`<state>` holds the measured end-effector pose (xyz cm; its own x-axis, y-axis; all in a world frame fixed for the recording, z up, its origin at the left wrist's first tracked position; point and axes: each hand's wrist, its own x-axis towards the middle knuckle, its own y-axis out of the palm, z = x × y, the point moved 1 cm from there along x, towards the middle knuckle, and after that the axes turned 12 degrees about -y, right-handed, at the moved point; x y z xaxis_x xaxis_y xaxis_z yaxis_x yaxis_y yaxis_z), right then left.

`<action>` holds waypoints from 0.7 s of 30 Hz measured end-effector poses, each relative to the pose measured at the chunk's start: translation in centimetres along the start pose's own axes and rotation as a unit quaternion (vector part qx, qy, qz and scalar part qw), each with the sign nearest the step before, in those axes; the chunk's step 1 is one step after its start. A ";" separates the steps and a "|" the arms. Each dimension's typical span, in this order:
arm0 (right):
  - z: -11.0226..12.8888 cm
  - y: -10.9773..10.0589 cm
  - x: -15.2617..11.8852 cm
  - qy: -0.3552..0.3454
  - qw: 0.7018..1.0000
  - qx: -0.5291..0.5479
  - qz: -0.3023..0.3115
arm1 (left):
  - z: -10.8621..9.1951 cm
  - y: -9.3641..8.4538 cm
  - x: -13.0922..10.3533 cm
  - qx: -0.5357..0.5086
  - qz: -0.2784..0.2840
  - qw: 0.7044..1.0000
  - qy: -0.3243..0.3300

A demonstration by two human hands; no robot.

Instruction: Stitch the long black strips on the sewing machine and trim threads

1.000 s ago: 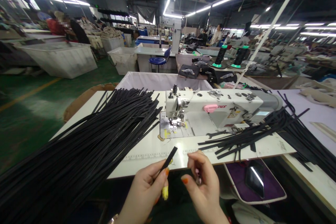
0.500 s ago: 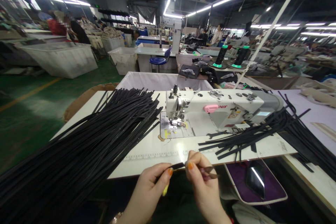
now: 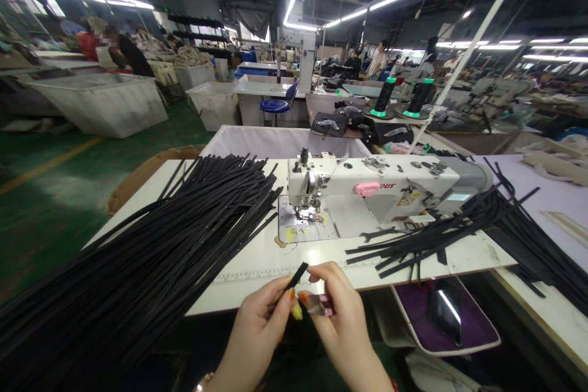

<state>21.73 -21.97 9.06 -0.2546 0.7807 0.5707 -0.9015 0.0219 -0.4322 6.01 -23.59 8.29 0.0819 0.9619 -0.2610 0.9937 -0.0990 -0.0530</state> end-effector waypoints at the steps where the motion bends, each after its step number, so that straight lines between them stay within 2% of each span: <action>1: -0.2 0.2 -0.3 -0.010 1.000 -0.002 0.012 | -0.1 -0.1 0.0 -0.001 0.002 1.000 0.001; 7: -0.3 0.3 -1.2 -0.018 0.999 0.028 0.038 | 0.4 -0.5 0.9 -0.013 -0.017 1.000 0.017; 11: 0.9 0.5 -1.4 -0.053 0.996 0.065 0.002 | 1.0 -0.2 1.2 -0.009 -0.029 0.999 0.018; 14: 1.3 1.3 -1.4 -0.063 0.993 0.095 -0.022 | 1.1 0.1 1.1 0.001 -0.010 1.000 0.028; 16: 1.2 1.8 -1.2 -0.017 0.986 0.157 -0.046 | 1.3 0.0 1.2 0.040 -0.008 0.998 0.047; 19: 0.9 1.7 -1.0 0.100 0.952 0.280 -0.076 | 1.8 -0.9 1.8 0.132 -0.063 0.985 0.095; 21: 1.0 0.9 -1.0 0.147 0.927 0.339 -0.066 | 2.1 -1.6 2.2 0.180 -0.095 0.972 0.116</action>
<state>20.84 -23.35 8.78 -0.1097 0.9381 0.3285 -0.9561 -0.1900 0.2232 4.44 -21.84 5.76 -0.0439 0.9990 0.0086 0.9043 0.0434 -0.4247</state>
